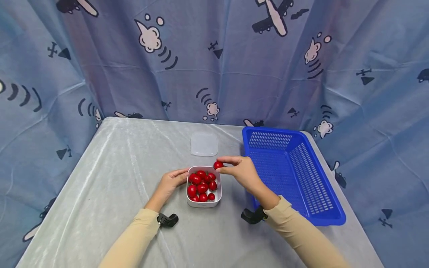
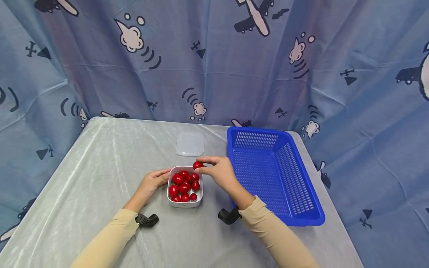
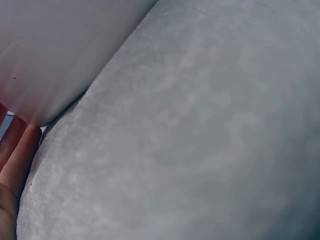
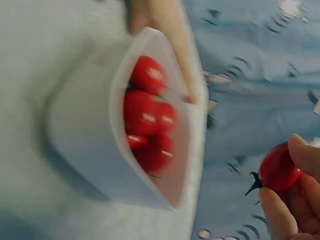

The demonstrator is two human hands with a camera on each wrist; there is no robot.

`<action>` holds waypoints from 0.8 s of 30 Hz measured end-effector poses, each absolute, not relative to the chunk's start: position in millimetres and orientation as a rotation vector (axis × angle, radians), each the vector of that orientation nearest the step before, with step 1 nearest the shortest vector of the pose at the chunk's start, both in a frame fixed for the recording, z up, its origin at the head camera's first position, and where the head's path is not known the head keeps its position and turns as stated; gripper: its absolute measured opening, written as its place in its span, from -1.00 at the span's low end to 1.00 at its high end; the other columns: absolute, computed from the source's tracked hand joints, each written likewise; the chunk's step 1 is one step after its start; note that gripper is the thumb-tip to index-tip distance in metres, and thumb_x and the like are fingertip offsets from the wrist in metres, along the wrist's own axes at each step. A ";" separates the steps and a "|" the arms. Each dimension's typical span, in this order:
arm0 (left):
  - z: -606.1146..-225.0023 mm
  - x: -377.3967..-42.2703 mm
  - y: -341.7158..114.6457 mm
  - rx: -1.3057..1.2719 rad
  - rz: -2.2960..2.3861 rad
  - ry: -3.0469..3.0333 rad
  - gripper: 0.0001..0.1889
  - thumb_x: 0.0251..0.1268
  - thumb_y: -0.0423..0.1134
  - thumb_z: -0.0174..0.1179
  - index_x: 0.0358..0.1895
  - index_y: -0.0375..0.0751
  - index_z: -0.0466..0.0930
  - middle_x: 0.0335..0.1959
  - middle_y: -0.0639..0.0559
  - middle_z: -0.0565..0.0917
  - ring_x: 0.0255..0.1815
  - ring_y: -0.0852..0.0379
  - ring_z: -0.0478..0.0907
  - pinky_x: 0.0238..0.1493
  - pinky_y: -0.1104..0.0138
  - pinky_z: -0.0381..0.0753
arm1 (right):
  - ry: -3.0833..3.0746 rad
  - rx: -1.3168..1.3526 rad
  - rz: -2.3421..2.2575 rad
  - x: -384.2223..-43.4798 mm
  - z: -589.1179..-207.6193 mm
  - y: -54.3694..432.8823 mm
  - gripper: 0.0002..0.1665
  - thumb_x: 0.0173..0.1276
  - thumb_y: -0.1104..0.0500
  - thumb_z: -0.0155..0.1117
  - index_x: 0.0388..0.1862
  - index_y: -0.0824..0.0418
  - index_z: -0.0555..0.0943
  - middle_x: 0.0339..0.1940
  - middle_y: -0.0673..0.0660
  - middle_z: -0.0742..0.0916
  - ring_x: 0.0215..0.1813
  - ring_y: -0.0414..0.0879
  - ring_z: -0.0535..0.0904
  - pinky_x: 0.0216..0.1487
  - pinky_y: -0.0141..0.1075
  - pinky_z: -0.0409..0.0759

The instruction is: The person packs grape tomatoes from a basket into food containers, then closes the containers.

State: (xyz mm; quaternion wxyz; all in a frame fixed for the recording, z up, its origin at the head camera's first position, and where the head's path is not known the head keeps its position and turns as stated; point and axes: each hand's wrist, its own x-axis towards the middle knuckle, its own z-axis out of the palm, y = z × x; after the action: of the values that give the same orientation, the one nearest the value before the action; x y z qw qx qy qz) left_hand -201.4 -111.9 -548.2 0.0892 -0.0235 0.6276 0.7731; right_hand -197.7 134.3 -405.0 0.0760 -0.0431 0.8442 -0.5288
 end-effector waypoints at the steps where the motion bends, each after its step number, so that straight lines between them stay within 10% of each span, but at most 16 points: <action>1: -547.9 -201.9 -111.9 -0.068 2.301 1.867 -0.57 0.37 -0.35 0.23 0.22 -0.54 0.51 -0.21 0.25 0.78 -0.21 0.42 0.69 0.00 0.50 0.68 | 2.522 -0.141 -1.562 -196.3 -408.7 131.6 -0.60 0.10 0.21 0.58 -0.04 0.22 0.77 -0.06 0.16 0.82 0.26 0.03 0.62 0.38 -0.01 0.51; 7: -546.4 -202.8 -112.8 -0.085 2.295 1.877 -0.57 0.38 -0.34 0.21 0.23 -0.54 0.50 -0.18 0.24 0.77 -0.22 0.43 0.68 -0.02 0.51 0.67 | 2.491 -0.176 -1.410 -187.3 -423.7 118.3 -0.67 0.08 0.27 0.58 -0.11 0.20 0.80 -0.02 0.15 0.80 0.26 0.10 0.60 0.32 0.03 0.56; 16: -547.2 -202.7 -112.3 -0.081 2.286 1.873 -0.57 0.38 -0.35 0.22 0.22 -0.54 0.51 -0.14 0.15 0.78 -0.21 0.42 0.69 -0.02 0.50 0.68 | 2.529 -0.089 -1.289 -180.5 -444.1 108.7 -0.65 -0.05 0.28 0.66 -0.21 0.20 0.82 -0.12 0.17 0.80 -0.14 -0.06 0.53 -0.37 -0.44 0.47; 24: -549.5 -203.1 -112.5 -0.074 2.282 1.876 -0.56 0.37 -0.35 0.23 0.22 -0.57 0.49 -0.14 0.12 0.78 -0.23 0.42 0.68 -0.04 0.50 0.68 | 2.507 -0.076 -1.295 -184.8 -447.6 111.2 -0.66 -0.02 0.30 0.63 -0.19 0.26 0.81 -0.14 0.18 0.82 -0.12 -0.07 0.64 -0.26 -0.41 0.62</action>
State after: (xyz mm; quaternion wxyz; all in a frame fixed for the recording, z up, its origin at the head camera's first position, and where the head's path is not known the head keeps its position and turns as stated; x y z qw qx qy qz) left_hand -203.1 -112.5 -549.5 0.0930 -0.0248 0.6321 0.7689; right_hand -184.8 111.2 -447.6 0.1588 -0.0264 0.8769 -0.4529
